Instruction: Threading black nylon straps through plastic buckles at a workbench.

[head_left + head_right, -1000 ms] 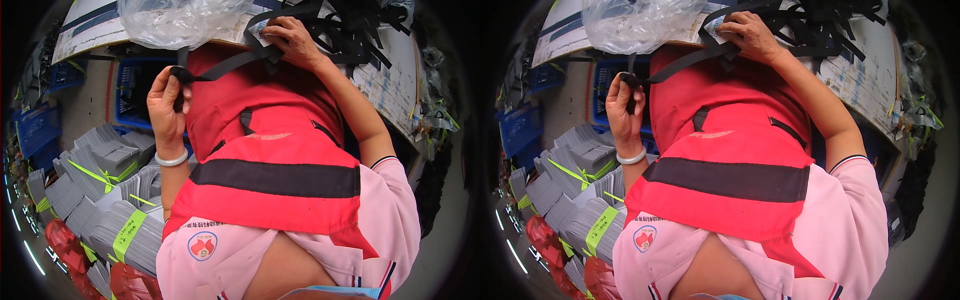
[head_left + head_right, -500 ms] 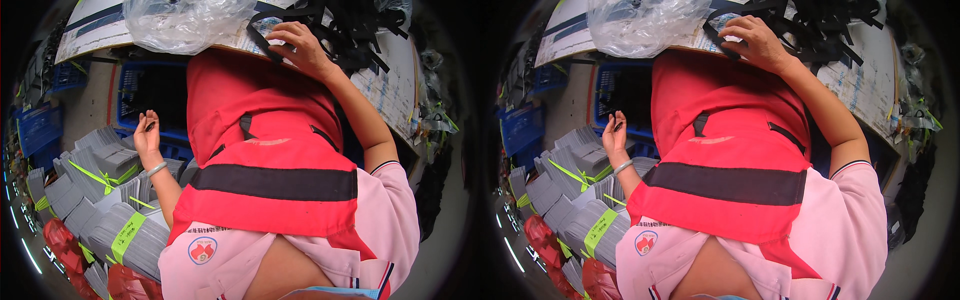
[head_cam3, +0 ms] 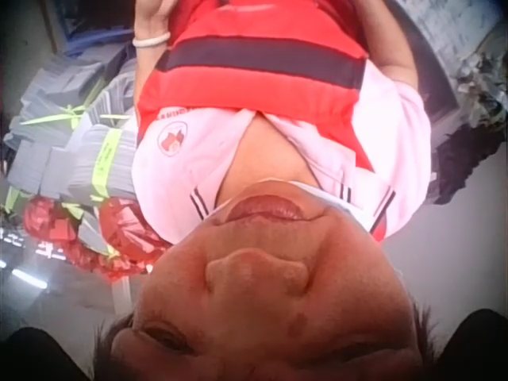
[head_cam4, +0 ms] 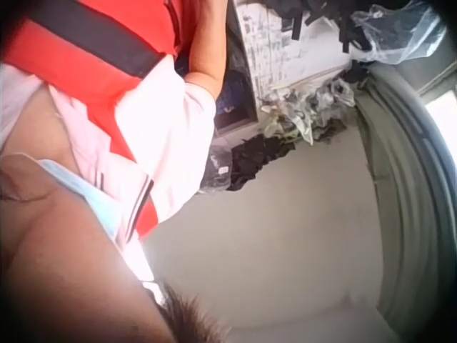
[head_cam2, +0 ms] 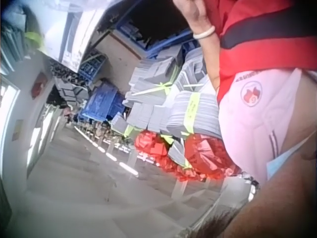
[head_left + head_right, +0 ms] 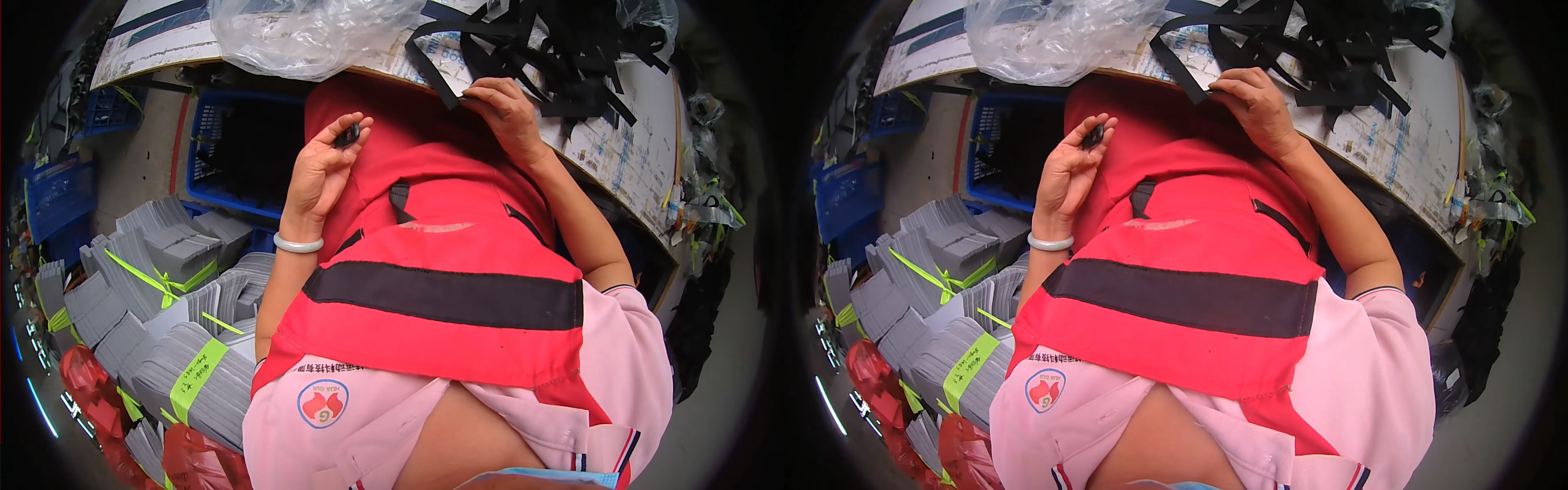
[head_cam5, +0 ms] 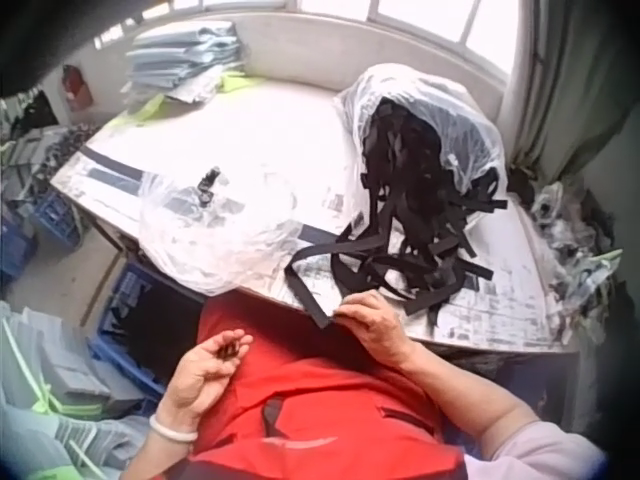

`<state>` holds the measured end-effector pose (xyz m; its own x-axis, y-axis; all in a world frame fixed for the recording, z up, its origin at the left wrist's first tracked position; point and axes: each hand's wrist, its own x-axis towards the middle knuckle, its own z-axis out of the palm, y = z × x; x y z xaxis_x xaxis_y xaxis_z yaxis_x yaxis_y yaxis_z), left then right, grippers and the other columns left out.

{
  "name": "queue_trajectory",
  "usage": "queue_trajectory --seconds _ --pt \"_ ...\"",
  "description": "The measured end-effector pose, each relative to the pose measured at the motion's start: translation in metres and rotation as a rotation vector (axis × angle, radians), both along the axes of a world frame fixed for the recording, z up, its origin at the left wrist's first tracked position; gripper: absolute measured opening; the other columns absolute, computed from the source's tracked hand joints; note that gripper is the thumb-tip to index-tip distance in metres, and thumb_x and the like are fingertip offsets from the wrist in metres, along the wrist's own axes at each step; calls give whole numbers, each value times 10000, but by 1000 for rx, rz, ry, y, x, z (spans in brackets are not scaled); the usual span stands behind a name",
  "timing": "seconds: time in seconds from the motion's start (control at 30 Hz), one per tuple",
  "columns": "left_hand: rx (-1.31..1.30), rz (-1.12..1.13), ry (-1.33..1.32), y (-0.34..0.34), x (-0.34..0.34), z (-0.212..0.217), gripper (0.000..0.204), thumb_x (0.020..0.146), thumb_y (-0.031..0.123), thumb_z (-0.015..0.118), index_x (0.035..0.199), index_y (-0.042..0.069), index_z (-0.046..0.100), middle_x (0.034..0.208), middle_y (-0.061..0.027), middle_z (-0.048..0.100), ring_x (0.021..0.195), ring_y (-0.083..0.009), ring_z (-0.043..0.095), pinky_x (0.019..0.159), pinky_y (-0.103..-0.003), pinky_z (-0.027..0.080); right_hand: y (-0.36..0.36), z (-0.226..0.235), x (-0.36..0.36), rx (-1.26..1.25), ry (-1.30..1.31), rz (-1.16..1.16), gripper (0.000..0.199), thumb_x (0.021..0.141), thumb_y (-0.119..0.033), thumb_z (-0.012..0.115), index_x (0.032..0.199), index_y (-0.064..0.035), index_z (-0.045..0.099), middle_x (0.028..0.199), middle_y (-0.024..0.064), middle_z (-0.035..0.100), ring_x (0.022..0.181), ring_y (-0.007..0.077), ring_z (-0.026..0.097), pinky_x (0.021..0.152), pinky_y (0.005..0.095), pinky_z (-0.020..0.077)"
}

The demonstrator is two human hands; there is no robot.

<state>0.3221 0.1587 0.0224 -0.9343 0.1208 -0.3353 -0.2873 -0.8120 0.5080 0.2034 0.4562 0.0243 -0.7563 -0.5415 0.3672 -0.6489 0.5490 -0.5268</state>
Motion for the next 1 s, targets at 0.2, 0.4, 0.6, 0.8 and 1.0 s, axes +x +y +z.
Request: queue_trajectory --seconds 0.2,0.4,0.6,0.8,1.0 --pt "-167 -65 26 26 -3 9 269 964 15 506 1220 -62 546 1170 -206 604 1052 -292 641 946 -354 536 0 36 -53 -567 -325 -271 196 916 -87 650 1088 2 676 962 26 680 928 108 605 816 203 461" --pt "-273 -140 49 32 -9 12 238 998 188 518 1094 -16 593 948 -144 668 863 -227 688 704 -297 591 -3 138 -86 -862 238 -123 132 964 -111 592 1046 -110 695 805 0 657 710 101 602 719 238 488" --pt "-417 -68 34 20 -5 2 279 995 259 534 994 -1 636 781 -71 633 683 -131 609 556 -238 488 -35 152 1 -613 -306 5 243 936 -74 616 1171 -15 633 792 36 647 580 43 529 487 186 405" --pt "-312 9 3 40 -16 24 208 959 154 590 1024 -23 678 813 -72 673 685 -111 629 573 -226 511 -83 86 41 -388 -1390 62 217 972 -275 570 938 -65 615 610 -30 548 450 20 471 412 167 366" --pt "-775 90 136 48 -10 30 228 924 83 633 1111 -42 667 880 -84 697 685 -117 640 620 -214 512 -80 65 35 -543 -1553 -23 211 957 -264 587 888 -65 607 646 9 589 475 50 512 431 191 411"
